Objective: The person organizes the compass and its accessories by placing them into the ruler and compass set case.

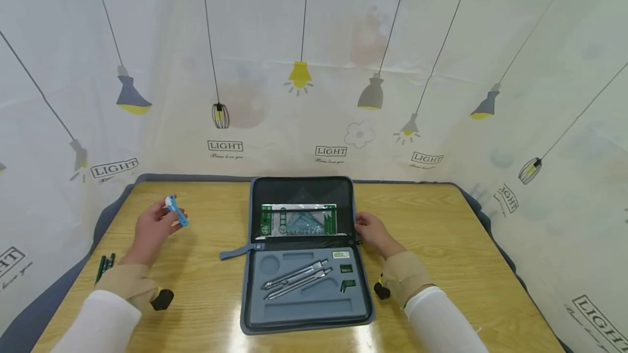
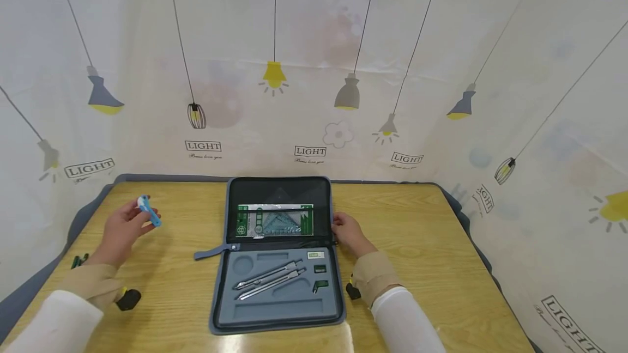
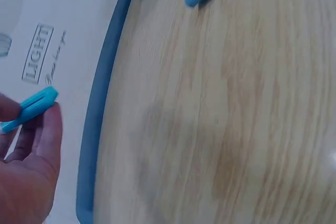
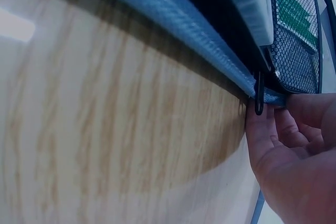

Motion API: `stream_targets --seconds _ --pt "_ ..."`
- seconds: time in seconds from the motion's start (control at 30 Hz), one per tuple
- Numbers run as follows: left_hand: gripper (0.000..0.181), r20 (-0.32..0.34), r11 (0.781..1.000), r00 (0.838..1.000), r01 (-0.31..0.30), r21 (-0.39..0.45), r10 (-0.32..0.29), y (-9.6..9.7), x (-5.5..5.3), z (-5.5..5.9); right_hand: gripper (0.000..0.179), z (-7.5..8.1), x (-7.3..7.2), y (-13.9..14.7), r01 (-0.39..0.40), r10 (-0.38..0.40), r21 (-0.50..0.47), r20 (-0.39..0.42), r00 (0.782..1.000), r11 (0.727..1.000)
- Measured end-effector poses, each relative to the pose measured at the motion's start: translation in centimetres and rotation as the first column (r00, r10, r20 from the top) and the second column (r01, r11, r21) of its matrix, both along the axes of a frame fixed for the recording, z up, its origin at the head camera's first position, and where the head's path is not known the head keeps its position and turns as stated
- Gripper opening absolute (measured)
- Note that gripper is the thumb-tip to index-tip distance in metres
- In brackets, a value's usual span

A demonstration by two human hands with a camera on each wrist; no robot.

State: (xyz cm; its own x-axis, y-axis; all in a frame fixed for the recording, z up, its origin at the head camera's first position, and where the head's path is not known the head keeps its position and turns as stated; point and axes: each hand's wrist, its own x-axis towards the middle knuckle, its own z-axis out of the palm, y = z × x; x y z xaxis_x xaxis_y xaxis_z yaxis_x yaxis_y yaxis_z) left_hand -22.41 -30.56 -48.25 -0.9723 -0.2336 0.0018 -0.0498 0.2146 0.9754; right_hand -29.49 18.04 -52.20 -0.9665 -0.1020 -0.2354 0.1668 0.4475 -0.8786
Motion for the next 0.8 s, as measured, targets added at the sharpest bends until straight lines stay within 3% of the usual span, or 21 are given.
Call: stream_targets --seconds 0.17,0.33,0.43,0.53,0.63,0.8 --pt "0.058 0.054 0.975 0.982 0.188 -0.121 -0.183 1.6 0.2 0.1 0.030 -0.1 0.0 0.0 0.012 -0.012 -0.008 0.008 1.000 1.000" --pt "0.050 0.088 0.927 0.963 0.269 -0.260 -0.255 4.1 0.0 0.0 0.031 -0.1 0.0 -0.1 0.013 -0.013 -0.013 0.012 1.000 1.000" --pt "0.041 0.071 0.882 0.947 0.318 -0.347 -0.313 6.4 0.0 0.1 0.031 -0.1 0.0 0.0 0.012 -0.012 -0.016 0.008 1.000 1.000" --pt "0.034 0.047 0.825 0.921 0.369 -0.428 -0.387 9.0 0.4 0.2 0.031 -0.1 0.0 -0.1 0.015 -0.015 -0.023 0.006 1.000 1.000" --pt "0.030 0.051 0.772 0.883 0.434 -0.464 -0.466 11.6 0.9 0.3 0.030 -0.1 0.0 -0.1 0.012 -0.012 -0.024 0.000 1.000 1.000" --pt "0.027 0.086 0.716 0.829 0.525 -0.460 -0.553 15.7 1.8 0.4 0.028 -0.1 0.1 -0.1 0.019 -0.019 -0.019 -0.012 1.000 1.000"
